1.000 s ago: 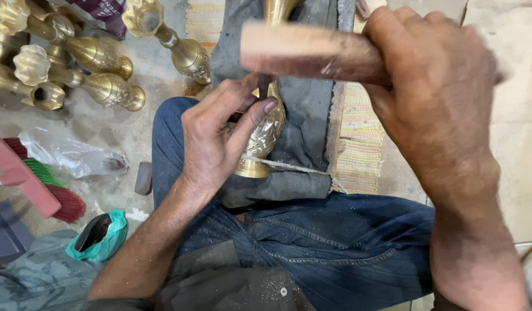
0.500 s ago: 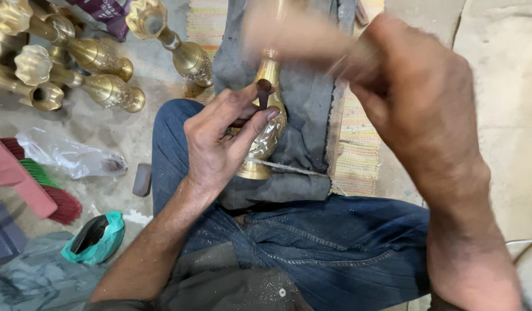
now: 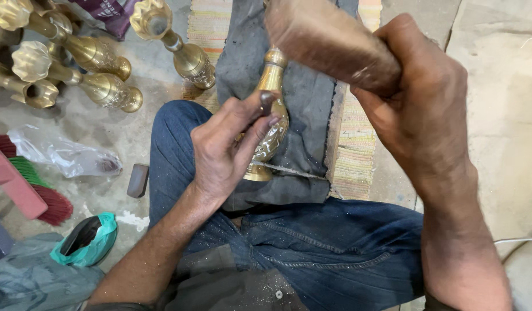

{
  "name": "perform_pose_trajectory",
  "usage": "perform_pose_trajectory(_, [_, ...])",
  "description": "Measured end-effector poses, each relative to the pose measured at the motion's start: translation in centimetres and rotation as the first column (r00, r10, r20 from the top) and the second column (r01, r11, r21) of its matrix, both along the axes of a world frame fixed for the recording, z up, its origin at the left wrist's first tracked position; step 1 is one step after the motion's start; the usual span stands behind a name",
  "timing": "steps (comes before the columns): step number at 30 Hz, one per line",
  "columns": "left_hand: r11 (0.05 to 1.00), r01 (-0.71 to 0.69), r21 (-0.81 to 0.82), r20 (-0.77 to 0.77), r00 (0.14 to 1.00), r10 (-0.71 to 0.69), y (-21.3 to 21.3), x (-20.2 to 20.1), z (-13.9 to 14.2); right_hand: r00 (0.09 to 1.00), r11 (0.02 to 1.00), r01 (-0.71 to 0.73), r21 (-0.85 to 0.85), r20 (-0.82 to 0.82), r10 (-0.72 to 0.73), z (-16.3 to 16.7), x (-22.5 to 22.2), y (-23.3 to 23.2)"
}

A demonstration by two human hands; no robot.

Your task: The person sits cross-legged on the floor with a brass vase held against their lap by a cord, and engraves a decorative pattern into it. They hold a chisel against the vase surface and strike it repeatedly with a wooden mallet, repositioning the chisel to work different areas of the pattern.

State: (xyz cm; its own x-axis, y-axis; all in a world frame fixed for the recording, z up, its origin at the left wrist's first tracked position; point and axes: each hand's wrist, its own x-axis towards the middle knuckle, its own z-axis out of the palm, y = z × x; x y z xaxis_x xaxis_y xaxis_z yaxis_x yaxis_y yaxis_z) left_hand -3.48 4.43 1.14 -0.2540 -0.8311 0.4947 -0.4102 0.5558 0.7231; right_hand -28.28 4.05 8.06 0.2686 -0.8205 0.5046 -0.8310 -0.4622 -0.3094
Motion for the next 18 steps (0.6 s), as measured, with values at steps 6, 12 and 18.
perform_pose_trajectory(6, [1.0, -0.002, -0.009, -0.046, 0.999, 0.002, -0.1, 0.2, -0.6, 0.968, 0.993, 0.074, -0.091, -0.235, -0.093, 0.5, 0.4, 0.8])
perform_pose_trajectory(12, [0.999, 0.035, -0.002, -0.016, 0.999, -0.035, -0.4, 0.5, -0.8, 0.968, 0.996, 0.072, -0.053, -0.235, -0.082, 0.8, 0.7, 1.4])
perform_pose_trajectory(18, [0.998, 0.054, 0.016, -0.054, 0.997, -0.053, -0.3, 0.5, -0.7, 0.979, 0.997, 0.075, -0.035, -0.188, -0.08, 1.1, 1.1, 1.0])
